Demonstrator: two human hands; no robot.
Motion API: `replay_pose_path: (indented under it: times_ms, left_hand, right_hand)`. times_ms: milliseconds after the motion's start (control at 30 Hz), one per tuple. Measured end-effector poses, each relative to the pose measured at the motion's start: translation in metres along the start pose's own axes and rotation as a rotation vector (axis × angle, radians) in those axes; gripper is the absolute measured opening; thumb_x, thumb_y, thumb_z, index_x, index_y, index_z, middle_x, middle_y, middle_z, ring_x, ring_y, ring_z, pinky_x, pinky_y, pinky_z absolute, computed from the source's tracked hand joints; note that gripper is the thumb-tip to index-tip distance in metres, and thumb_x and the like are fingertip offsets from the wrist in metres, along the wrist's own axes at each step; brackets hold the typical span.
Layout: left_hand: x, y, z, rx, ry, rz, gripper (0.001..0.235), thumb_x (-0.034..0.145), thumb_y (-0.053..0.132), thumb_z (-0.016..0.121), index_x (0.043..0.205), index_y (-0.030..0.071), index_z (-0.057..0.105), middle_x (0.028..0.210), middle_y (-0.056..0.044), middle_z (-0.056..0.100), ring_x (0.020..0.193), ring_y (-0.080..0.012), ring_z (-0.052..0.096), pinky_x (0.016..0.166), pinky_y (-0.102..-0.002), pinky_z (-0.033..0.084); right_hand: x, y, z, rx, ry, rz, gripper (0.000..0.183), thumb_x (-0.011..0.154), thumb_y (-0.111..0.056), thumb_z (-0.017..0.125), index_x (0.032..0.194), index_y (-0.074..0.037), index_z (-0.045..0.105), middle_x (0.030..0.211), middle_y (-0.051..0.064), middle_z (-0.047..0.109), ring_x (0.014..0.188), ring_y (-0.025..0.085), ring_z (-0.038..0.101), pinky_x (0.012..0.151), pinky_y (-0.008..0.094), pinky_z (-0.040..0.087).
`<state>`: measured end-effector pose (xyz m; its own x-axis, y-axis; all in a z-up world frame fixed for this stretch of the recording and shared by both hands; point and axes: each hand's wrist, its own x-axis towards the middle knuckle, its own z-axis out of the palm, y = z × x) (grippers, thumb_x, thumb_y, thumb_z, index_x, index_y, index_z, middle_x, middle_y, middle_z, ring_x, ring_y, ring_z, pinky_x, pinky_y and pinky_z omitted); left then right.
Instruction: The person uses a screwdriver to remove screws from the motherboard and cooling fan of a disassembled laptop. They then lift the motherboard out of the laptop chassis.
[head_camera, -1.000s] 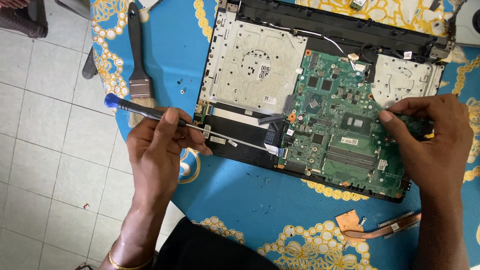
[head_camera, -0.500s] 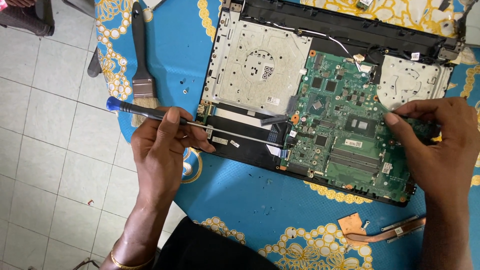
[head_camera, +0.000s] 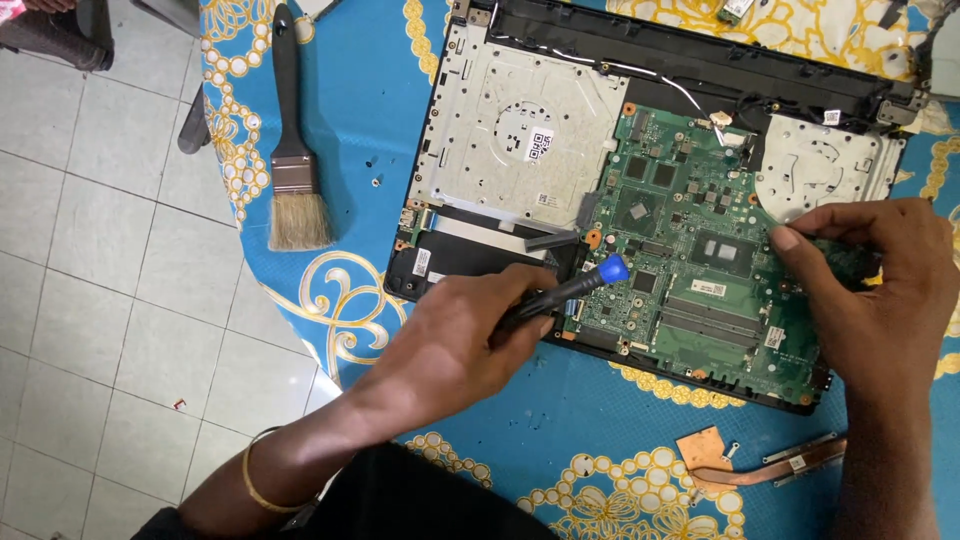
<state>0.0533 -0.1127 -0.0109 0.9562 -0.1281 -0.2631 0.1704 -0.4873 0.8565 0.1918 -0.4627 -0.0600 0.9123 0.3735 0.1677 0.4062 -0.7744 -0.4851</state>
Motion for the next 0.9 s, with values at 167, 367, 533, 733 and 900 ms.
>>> replay_pose_path:
  times_ms: [167, 367, 533, 733, 900]
  left_hand:
    - [0.013, -0.008, 0.023, 0.189, 0.013, 0.016, 0.018, 0.103, 0.023, 0.069, 0.116, 0.014, 0.059, 0.083, -0.012, 0.075, 0.073, -0.0479, 0.067, 0.059, -0.06, 0.042]
    - [0.022, -0.011, 0.014, 0.249, 0.015, 0.168, 0.016, 0.1, 0.02, 0.067, 0.113, 0.013, 0.06, 0.085, -0.012, 0.073, 0.074, -0.044, 0.067, 0.057, -0.059, 0.044]
    - [0.02, -0.013, -0.003, 0.272, -0.083, 0.197, 0.019, 0.092, 0.014, 0.062, 0.11, 0.016, 0.058, 0.085, -0.01, 0.067, 0.073, -0.0384, 0.064, 0.058, -0.054, 0.043]
    - [0.018, -0.014, -0.002, 0.315, -0.102, 0.323, 0.023, 0.096, 0.007, 0.061, 0.118, 0.012, 0.061, 0.095, -0.008, 0.065, 0.072, -0.0377, 0.067, 0.051, -0.054, 0.044]
    - [0.018, -0.013, 0.002, 0.402, -0.157, 0.301, 0.032, 0.096, 0.013, 0.067, 0.127, 0.015, 0.06, 0.102, -0.006, 0.068, 0.075, -0.0424, 0.07, 0.049, -0.059, 0.049]
  right_hand:
    - [0.0, 0.001, 0.001, 0.012, 0.007, 0.001, 0.016, 0.125, -0.008, 0.094, 0.129, -0.003, 0.08, 0.122, 0.012, 0.07, 0.123, 0.032, 0.059, 0.107, 0.045, 0.042]
    - [0.001, 0.002, 0.001, 0.029, 0.008, -0.017, 0.018, 0.124, -0.006, 0.096, 0.131, -0.001, 0.08, 0.121, 0.014, 0.07, 0.125, 0.032, 0.06, 0.111, 0.046, 0.044]
    - [0.001, -0.009, -0.004, 0.009, 0.0, 0.012, 0.018, 0.124, -0.008, 0.096, 0.132, -0.003, 0.081, 0.122, 0.013, 0.065, 0.124, 0.032, 0.057, 0.104, 0.044, 0.043]
    - [0.003, -0.013, -0.005, 0.01, -0.002, 0.033, 0.016, 0.123, -0.011, 0.095, 0.13, -0.006, 0.082, 0.118, 0.012, 0.062, 0.12, 0.032, 0.056, 0.104, 0.046, 0.042]
    - [0.004, -0.016, -0.005, 0.045, 0.011, 0.01, 0.017, 0.12, -0.01, 0.095, 0.128, -0.007, 0.08, 0.118, 0.011, 0.063, 0.119, 0.031, 0.056, 0.108, 0.045, 0.042]
